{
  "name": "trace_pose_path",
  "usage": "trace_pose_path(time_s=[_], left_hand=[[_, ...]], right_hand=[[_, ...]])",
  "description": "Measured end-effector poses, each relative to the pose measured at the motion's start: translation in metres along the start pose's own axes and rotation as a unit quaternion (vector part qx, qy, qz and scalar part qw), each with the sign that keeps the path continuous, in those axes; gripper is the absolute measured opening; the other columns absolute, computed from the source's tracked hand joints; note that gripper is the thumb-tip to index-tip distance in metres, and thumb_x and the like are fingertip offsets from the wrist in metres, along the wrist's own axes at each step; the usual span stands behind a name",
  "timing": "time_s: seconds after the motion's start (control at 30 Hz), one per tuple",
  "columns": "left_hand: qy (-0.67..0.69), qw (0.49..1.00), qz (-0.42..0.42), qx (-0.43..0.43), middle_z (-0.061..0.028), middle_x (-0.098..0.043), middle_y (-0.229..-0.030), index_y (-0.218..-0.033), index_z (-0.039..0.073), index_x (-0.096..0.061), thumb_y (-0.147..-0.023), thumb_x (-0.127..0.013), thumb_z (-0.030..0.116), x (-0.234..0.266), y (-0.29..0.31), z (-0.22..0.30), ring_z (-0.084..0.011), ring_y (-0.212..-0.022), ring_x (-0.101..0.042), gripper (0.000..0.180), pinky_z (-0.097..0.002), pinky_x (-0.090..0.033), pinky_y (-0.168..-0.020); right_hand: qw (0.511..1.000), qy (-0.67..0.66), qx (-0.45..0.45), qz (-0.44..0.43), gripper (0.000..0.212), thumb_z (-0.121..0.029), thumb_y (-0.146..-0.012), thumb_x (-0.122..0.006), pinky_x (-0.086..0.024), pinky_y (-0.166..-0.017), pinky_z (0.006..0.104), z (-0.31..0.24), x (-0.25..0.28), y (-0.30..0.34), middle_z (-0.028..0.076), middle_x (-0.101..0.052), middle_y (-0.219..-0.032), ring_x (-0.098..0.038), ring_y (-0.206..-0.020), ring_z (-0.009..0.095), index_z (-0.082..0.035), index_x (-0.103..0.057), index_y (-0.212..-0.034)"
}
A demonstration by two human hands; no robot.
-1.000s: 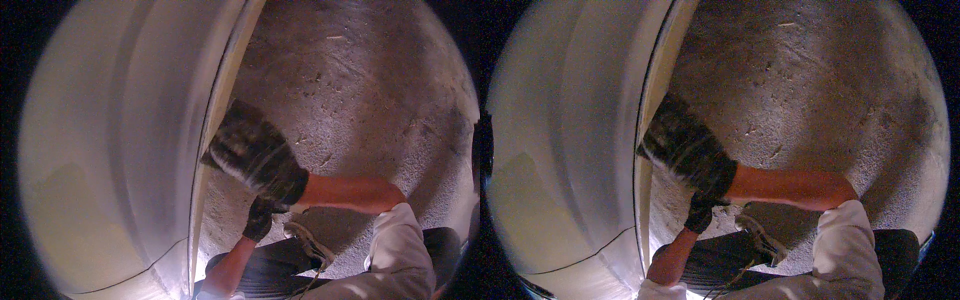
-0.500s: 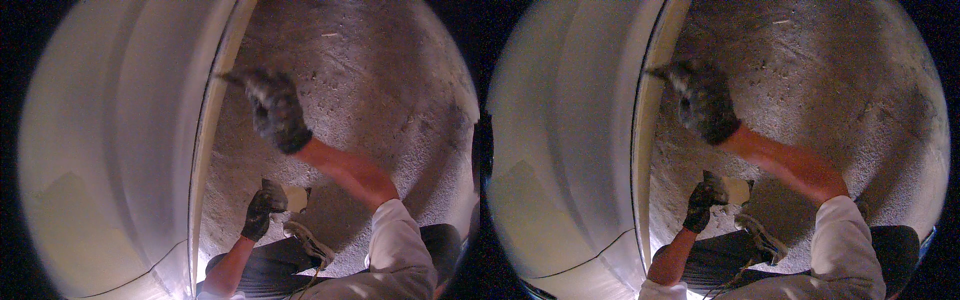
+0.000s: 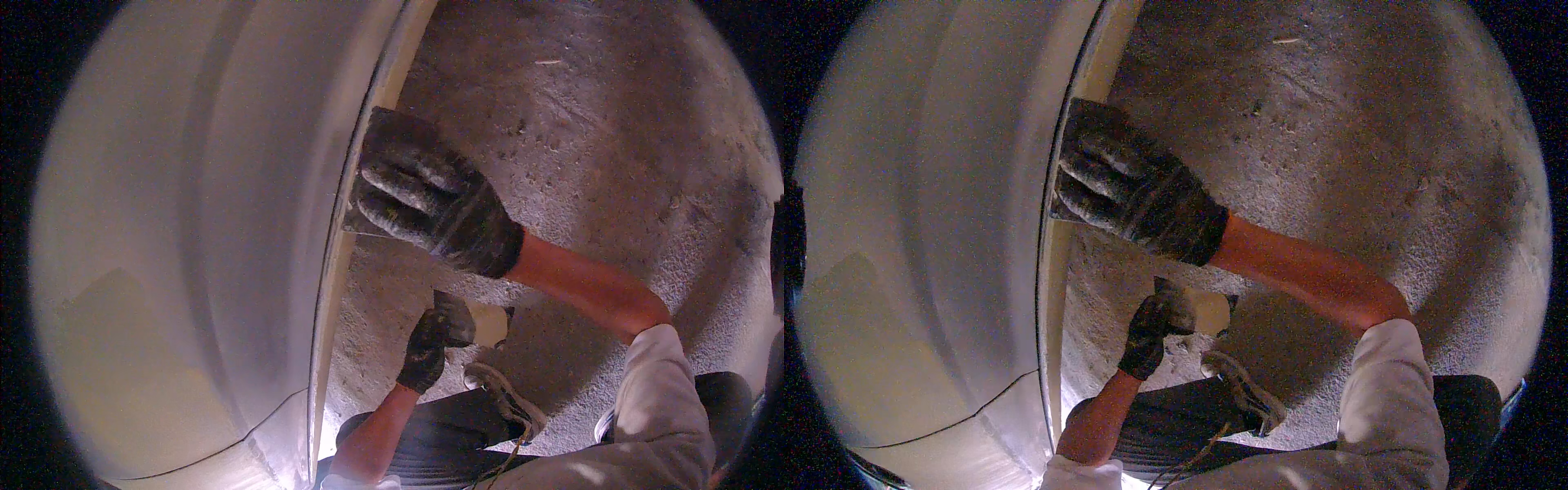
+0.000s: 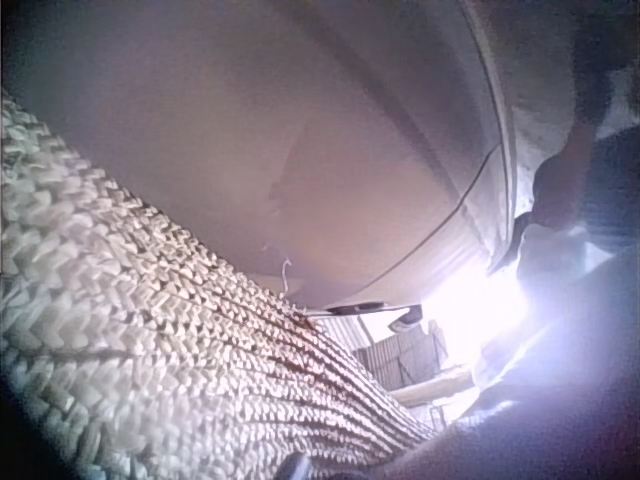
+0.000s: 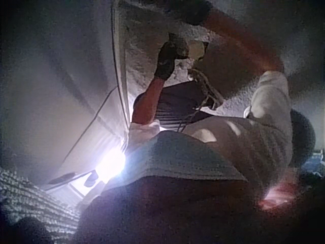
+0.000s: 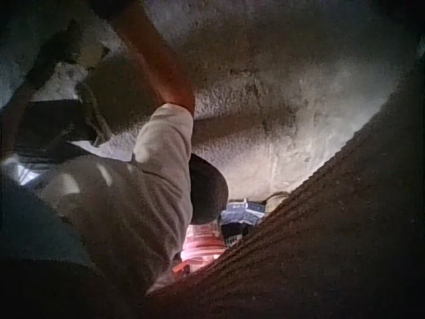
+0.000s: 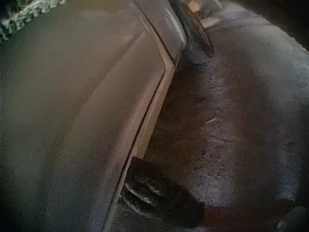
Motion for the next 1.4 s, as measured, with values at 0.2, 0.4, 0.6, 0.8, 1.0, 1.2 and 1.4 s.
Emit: trace_pose_path(time_s=[0.2, 0.4, 0.6, 0.8, 1.0, 1.2, 1.4], left_hand=[[0.115, 0.992, 0.032, 0.032, -0.0087, -0.058, -0.129, -0.136, 0.003, -0.049, -0.102, -0.054, 0.026, -0.003, 0.000, 0.006, -0.0189, -0.120, -0.052, 0.041, -0.0344, -0.041, -0.105], [0.092, 0.995, 0.015, 0.044, -0.0090, -0.059, -0.124, -0.132, 0.002, -0.050, -0.103, -0.050, 0.032, -0.007, -0.010, 0.022, -0.0182, -0.116, -0.053, 0.041, -0.0334, -0.043, -0.100], [0.070, 0.996, -0.007, 0.053, -0.0057, -0.059, -0.119, -0.126, 0.004, -0.053, -0.102, -0.052, 0.037, -0.014, -0.021, 0.040, -0.0162, -0.110, -0.054, 0.041, -0.0333, -0.046, -0.096], [0.150, 0.987, 0.001, 0.052, -0.0038, -0.061, -0.114, -0.122, 0.007, -0.055, -0.101, -0.054, 0.035, -0.021, -0.030, 0.032, -0.0152, -0.106, -0.057, 0.035, -0.0332, -0.048, -0.093], [0.143, 0.989, -0.006, 0.031, -0.0038, -0.065, -0.113, -0.122, 0.009, -0.057, -0.103, -0.052, 0.029, -0.019, -0.032, 0.019, -0.0167, -0.102, -0.063, 0.028, -0.0350, -0.053, -0.090], [0.141, 0.989, -0.016, 0.046, -0.0038, -0.064, -0.115, -0.124, 0.008, -0.056, -0.103, -0.051, 0.030, -0.018, -0.035, 0.016, -0.0162, -0.102, -0.063, 0.030, -0.0353, -0.053, -0.091], [0.152, 0.985, -0.018, 0.080, -0.0037, -0.063, -0.117, -0.128, 0.008, -0.055, -0.102, -0.053, 0.030, -0.019, -0.037, 0.017, -0.0172, -0.108, -0.060, 0.034, -0.0363, -0.050, -0.096]], right_hand=[[0.999, -0.011, -0.007, -0.039, 0.049, -0.023, -0.081, -0.059, -0.042, -0.107, 0.0491, -0.008, -0.013, -0.002, 0.003, -0.047, -0.145, -0.047, -0.129, 0.028, -0.028, -0.060, -0.130], [0.999, -0.048, -0.015, 0.013, 0.049, -0.019, -0.081, -0.062, -0.043, -0.106, 0.0499, 0.026, 0.001, 0.010, 0.004, -0.050, -0.141, -0.047, -0.129, 0.030, -0.026, -0.060, -0.129], [0.980, -0.145, -0.095, 0.100, 0.048, -0.003, -0.081, -0.057, -0.047, -0.102, 0.0475, 0.114, 0.014, -0.015, 0.010, -0.055, -0.136, -0.056, -0.119, 0.036, -0.019, -0.064, -0.126], [0.993, -0.045, 0.002, 0.107, 0.043, -0.002, -0.082, -0.058, -0.046, -0.105, 0.0471, 0.137, 0.017, -0.033, 0.010, -0.058, -0.133, -0.055, -0.122, 0.033, -0.017, -0.067, -0.121], [0.985, -0.102, 0.006, 0.143, 0.043, -0.005, -0.081, -0.061, -0.044, -0.107, 0.0471, 0.126, -0.005, -0.032, 0.008, -0.055, -0.136, -0.052, -0.125, 0.033, -0.018, -0.066, -0.122], [0.988, -0.112, -0.010, 0.103, 0.046, -0.007, -0.082, -0.061, -0.043, -0.108, 0.0481, 0.133, -0.011, -0.020, 0.007, -0.051, -0.140, -0.050, -0.127, 0.034, -0.019, -0.065, -0.126], [0.995, -0.074, -0.002, 0.072, 0.050, -0.007, -0.081, -0.059, -0.043, -0.109, 0.0485, 0.134, -0.008, -0.018, 0.007, -0.050, -0.143, -0.049, -0.129, 0.033, -0.020, -0.063, -0.129]])
Point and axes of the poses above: each hand's wrist, its own y-axis away from the middle knuckle, its own x-axis out of the back of the hand, z = x × y, the point moved 4 cm from there along -y, towards the middle knuckle
